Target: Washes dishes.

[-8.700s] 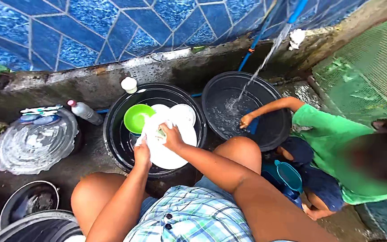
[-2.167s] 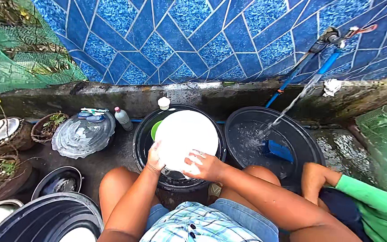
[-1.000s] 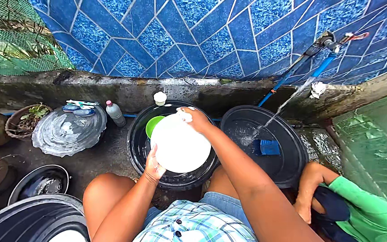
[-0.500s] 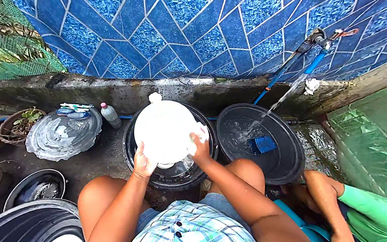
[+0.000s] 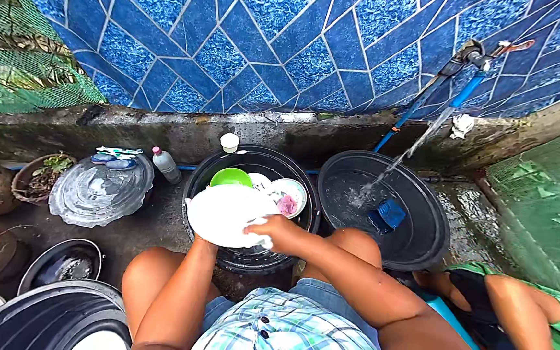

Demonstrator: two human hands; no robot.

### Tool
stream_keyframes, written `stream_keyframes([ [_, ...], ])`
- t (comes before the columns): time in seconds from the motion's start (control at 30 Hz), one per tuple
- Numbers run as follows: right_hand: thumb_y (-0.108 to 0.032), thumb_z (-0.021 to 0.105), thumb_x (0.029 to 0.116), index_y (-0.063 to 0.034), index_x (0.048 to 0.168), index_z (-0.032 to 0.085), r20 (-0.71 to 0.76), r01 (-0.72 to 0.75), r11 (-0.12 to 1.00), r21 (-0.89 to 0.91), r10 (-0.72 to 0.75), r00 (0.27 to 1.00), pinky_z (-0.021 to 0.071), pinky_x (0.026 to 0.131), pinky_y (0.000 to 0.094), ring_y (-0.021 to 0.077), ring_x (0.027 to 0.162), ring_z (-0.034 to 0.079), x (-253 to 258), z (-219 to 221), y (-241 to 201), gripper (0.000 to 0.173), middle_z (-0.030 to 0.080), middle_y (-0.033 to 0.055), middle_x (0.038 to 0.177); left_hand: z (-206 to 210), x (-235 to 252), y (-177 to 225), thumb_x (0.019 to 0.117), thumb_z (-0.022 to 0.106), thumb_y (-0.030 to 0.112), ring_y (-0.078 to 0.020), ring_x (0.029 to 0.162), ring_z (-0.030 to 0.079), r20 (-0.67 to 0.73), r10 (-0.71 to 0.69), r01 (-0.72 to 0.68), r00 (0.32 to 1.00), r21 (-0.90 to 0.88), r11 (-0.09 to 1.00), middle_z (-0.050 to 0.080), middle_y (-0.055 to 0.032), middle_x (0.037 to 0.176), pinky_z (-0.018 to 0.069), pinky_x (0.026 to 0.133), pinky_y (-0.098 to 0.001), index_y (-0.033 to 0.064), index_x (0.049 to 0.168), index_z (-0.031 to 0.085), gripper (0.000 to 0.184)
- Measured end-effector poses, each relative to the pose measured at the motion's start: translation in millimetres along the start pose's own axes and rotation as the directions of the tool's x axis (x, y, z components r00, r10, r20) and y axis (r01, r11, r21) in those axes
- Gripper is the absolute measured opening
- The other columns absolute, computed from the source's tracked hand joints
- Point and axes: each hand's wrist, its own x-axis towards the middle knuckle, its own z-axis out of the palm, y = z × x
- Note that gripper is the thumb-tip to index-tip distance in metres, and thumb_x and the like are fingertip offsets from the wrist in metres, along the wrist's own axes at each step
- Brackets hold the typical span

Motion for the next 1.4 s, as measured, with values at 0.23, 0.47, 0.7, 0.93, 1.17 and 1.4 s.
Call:
stream_keyframes([
  [0.23,0.0,0.061,0.095,-0.0099,0.126,0.073,0.124,0.105,0.943,-0.315,-0.069,0.99,0.0484,0.107,0.0617,0.0455,0.129,0.06,6,31,22,0.035,0.067,0.0241,0.132,26,-18,-4,0.1105,0.026,0.03,-0.0222,0.09,0.072,-0.185,-0.213,0.218,0.959,0.007,0.976,0.07,-0.0117,0.099,0.0621,0.076,-0.0414,0.0092,0.12,0.053,0.036],
  [0.47,-0.008,0.063,0.0957,-0.0106,0.141,0.063,-0.028,-0.244,0.904,-0.352,0.25,0.968,0.0193,0.125,0.0614,0.0424,0.149,0.038,38,8,59,0.045,0.05,0.021,0.154,22,-24,-11,0.1124,0.025,0.037,-0.0218,0.094,0.073,-0.179,-0.254,0.269,0.951,0.069,0.961,0.072,-0.012,0.105,0.0625,0.079,-0.0409,0.009,0.128,0.054,0.043],
  [0.7,-0.008,0.054,0.0979,-0.0113,0.151,0.053,0.054,-0.226,0.917,-0.33,0.257,0.965,0.021,0.126,0.0557,0.0418,0.152,0.032,61,56,46,0.053,0.043,0.0234,0.159,17,-25,-17,0.1126,0.024,0.035,-0.0186,0.094,0.071,-0.196,-0.269,0.291,0.943,0.093,0.952,0.07,-0.0097,0.104,0.0609,0.08,-0.0376,0.0093,0.128,0.053,0.042],
  [0.93,-0.004,0.062,0.0957,-0.0012,0.148,0.052,-0.37,-0.492,0.842,-0.222,0.394,0.842,0.0397,0.113,0.0644,0.0457,0.138,0.051,55,1,99,0.054,0.052,0.0268,0.15,19,-19,6,0.1117,0.032,0.034,-0.0201,0.096,0.071,-0.305,-0.15,0.188,0.941,0.098,0.977,0.071,-0.0109,0.107,0.0612,0.081,-0.0398,0.0096,0.129,0.055,0.038],
  [1.17,-0.037,0.028,0.1133,-0.0055,0.153,0.034,-0.221,-0.463,0.55,0.695,0.776,0.591,0.0566,0.069,0.034,0.0163,0.078,0.067,49,3,102,0.051,0.067,0.0146,0.12,29,-22,108,0.1102,0.03,0.034,-0.0157,0.09,0.071,-0.299,0.176,-0.201,0.938,-0.056,0.978,0.07,-0.0048,0.099,0.0617,0.075,-0.0378,0.0146,0.117,0.056,0.034],
  [1.4,-0.036,0.033,0.1135,-0.0042,0.149,0.04,0.144,-0.72,0.334,0.608,0.846,0.514,0.0567,0.07,0.033,0.0168,0.08,0.068,35,62,136,0.048,0.069,0.0127,0.111,-30,-92,267,0.108,0.045,0.027,-0.0192,0.107,0.067,-0.562,0.619,-0.533,0.548,0.336,0.777,0.065,-0.0073,0.118,0.058,0.09,-0.0437,0.0129,0.134,0.051,0.03],
])
